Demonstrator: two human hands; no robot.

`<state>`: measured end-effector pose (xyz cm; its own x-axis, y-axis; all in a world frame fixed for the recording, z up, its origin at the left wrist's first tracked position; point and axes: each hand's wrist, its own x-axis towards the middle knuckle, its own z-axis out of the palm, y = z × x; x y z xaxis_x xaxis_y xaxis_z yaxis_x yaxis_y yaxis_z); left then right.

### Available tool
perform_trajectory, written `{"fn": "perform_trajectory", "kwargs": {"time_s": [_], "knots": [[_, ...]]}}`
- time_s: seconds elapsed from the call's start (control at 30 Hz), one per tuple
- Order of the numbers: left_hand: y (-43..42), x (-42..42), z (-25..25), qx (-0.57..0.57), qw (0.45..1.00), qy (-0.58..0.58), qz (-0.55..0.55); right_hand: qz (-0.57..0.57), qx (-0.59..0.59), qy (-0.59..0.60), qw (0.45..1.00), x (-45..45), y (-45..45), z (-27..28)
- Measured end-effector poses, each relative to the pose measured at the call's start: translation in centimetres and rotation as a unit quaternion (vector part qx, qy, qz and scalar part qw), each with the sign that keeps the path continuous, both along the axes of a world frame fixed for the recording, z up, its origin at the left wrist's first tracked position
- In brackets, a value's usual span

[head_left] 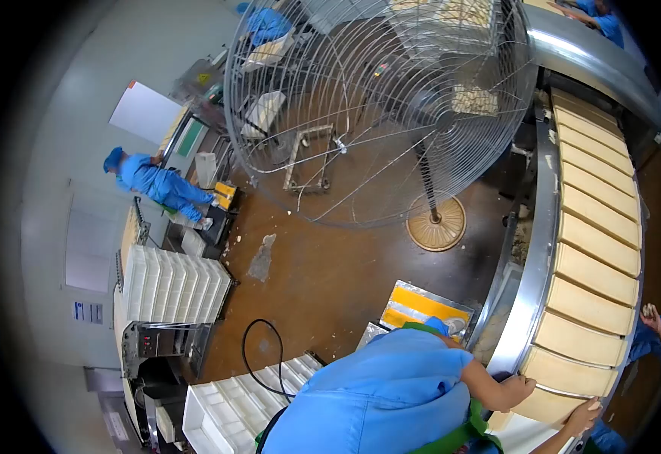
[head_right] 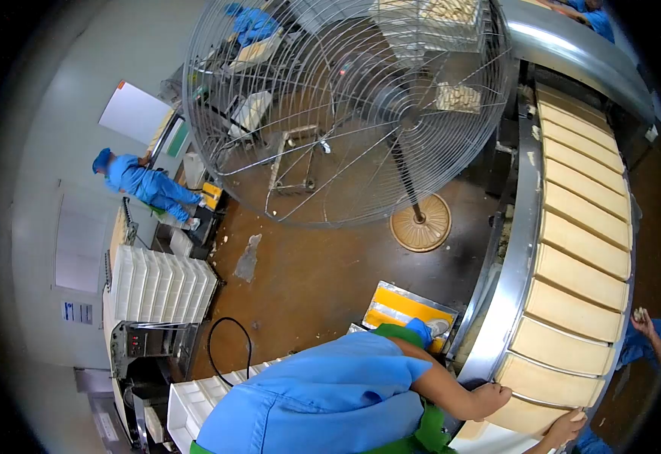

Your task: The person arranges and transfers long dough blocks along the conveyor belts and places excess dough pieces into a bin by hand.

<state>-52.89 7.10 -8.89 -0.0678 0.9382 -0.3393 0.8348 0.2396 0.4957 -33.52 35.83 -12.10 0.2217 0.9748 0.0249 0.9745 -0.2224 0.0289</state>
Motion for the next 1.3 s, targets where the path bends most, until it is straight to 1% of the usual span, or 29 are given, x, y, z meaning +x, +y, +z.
{"fn": "perform_trajectory", "kwargs": {"time_s": [0.07, 0.1, 0.17, 0.2, 0.23, 0.3, 0.33, 0.37, 0.43, 0.47, 0.5, 0.53, 0.57, 0.6, 0.63, 0.67, 0.7, 0.77, 0.8, 0.83, 0.9, 0.93, 0.97, 1.03, 1.1, 1.13, 1.2, 1.27, 1.3], "knots": [[0.1, 0.5, -0.6, 0.009, 1.000, 0.001, -0.001, 0.047, 0.091, 0.023, 0.994, 3.9, 2.5, -4.5], [0.2, 0.8, -1.0, 0.008, 1.000, 0.002, 0.002, 0.050, 0.089, 0.024, 0.994, 3.4, 1.9, -4.0], [0.4, 1.7, -2.0, -0.001, 1.000, 0.012, -0.001, 0.010, 0.029, 0.030, 0.999, 3.5, 1.1, -2.9], [0.6, 2.6, -2.9, -0.004, 1.000, 0.016, -0.002, 0.108, -0.014, -0.041, 0.993, 5.0, 2.2, -3.4], [0.9, 3.5, -4.0, 0.009, 0.998, 0.063, -0.010, 0.110, -0.015, -0.041, 0.993, 6.2, 2.6, -4.2], [0.9, 4.4, -5.2, 0.024, 0.994, 0.109, -0.020, -0.069, -0.017, 0.012, 0.997, 4.3, -1.1, 0.0], [1.1, 5.2, -5.5, 0.075, 0.979, 0.154, 0.110, -0.074, -0.013, 0.007, 0.997, 5.2, -1.1, 0.0], [1.0, 5.0, -4.4, 0.068, 0.988, 0.092, 0.101, -0.061, -0.036, -0.004, 0.998, 7.2, -1.0, -0.8], [-0.1, 2.4, -1.4, 0.034, 0.993, -0.080, 0.075, -0.064, -0.075, -0.037, 0.994, 13.1, -2.2, -1.6], [-0.7, 1.8, -0.3, 0.019, 0.989, -0.137, 0.050, -0.081, -0.065, -0.017, 0.994, 14.7, -3.1, -2.2], [-0.9, 1.2, 0.7, 0.003, 0.985, -0.169, 0.016, -0.097, -0.054, 0.002, 0.994, 14.9, -4.9, -1.5], [-0.9, 0.6, 0.8, 0.007, 0.985, -0.166, -0.048, -0.113, -0.042, 0.020, 0.992, 14.7, -6.8, -0.4], [-1.1, 0.3, 2.9, -0.033, 0.984, -0.168, -0.058, -0.154, -0.190, 0.021, 0.969, 11.6, -8.4, 4.9], [-1.1, 0.0, 4.8, -0.064, 0.988, -0.125, -0.072, -0.142, -0.125, 0.046, 0.981, 13.3, -9.4, 3.3], [-1.1, 0.2, 5.9, -0.092, 0.989, -0.077, -0.084, -0.147, -0.111, -0.021, 0.983, 12.6, -10.2, 4.0], [-1.2, 1.0, 5.9, -0.080, 0.992, -0.050, -0.079, -0.149, -0.101, -0.087, 0.980, 12.3, -11.0, 4.5], [-1.2, 1.9, 5.4, -0.066, 0.995, -0.020, -0.072, -0.162, -0.104, -0.077, 0.978, 12.9, -11.8, 4.5], [-1.6, 4.4, 1.9, -0.003, 0.999, -0.003, -0.034, -0.189, -0.111, -0.057, 0.974, 14.0, -13.2, 4.5], [-1.5, 4.6, 2.3, 0.026, 0.999, -0.004, -0.036, -0.278, 0.000, 0.124, 0.952, 14.8, -14.7, 3.5], [-1.6, 4.2, 2.9, 0.056, 0.998, -0.003, -0.034, -0.320, 0.047, 0.188, 0.927, 12.2, -16.6, 6.8], [-1.3, 5.3, 2.8, 0.148, 0.986, 0.055, -0.051, -0.382, 0.124, 0.323, 0.857, 12.7, -19.1, 8.2], [-0.8, 5.9, 3.0, 0.197, 0.978, 0.047, -0.056, -0.399, 0.151, 0.402, 0.810, 13.8, -20.5, 8.7], [-0.5, 6.5, 3.6, 0.243, 0.967, 0.037, -0.059, -0.384, 0.166, 0.456, 0.785, 14.9, -22.1, 9.4], [0.4, 8.1, 4.9, 0.306, 0.947, -0.038, -0.091, -0.343, 0.237, 0.517, 0.748, 17.6, -25.3, 10.6], [0.5, 10.5, 7.6, 0.320, 0.932, -0.109, -0.133, -0.318, 0.286, 0.531, 0.732, 22.0, -28.7, 11.7], [0.2, 12.0, 8.4, 0.332, 0.922, -0.129, -0.153, -0.366, 0.320, 0.515, 0.706, 20.2, -30.1, 15.3], [-0.7, 15.1, 10.4, 0.348, 0.904, -0.159, -0.191, -0.381, 0.348, 0.503, 0.693, 23.5, -33.8, 17.5], [-2.5, 17.6, 12.5, 0.319, 0.891, -0.222, -0.234, -0.401, 0.384, 0.476, 0.682, 24.9, -37.2, 20.1], [-3.5, 19.0, 12.9, 0.322, 0.883, -0.230, -0.252, -0.410, 0.399, 0.469, 0.673, 25.9, -39.1, 21.0]]}}
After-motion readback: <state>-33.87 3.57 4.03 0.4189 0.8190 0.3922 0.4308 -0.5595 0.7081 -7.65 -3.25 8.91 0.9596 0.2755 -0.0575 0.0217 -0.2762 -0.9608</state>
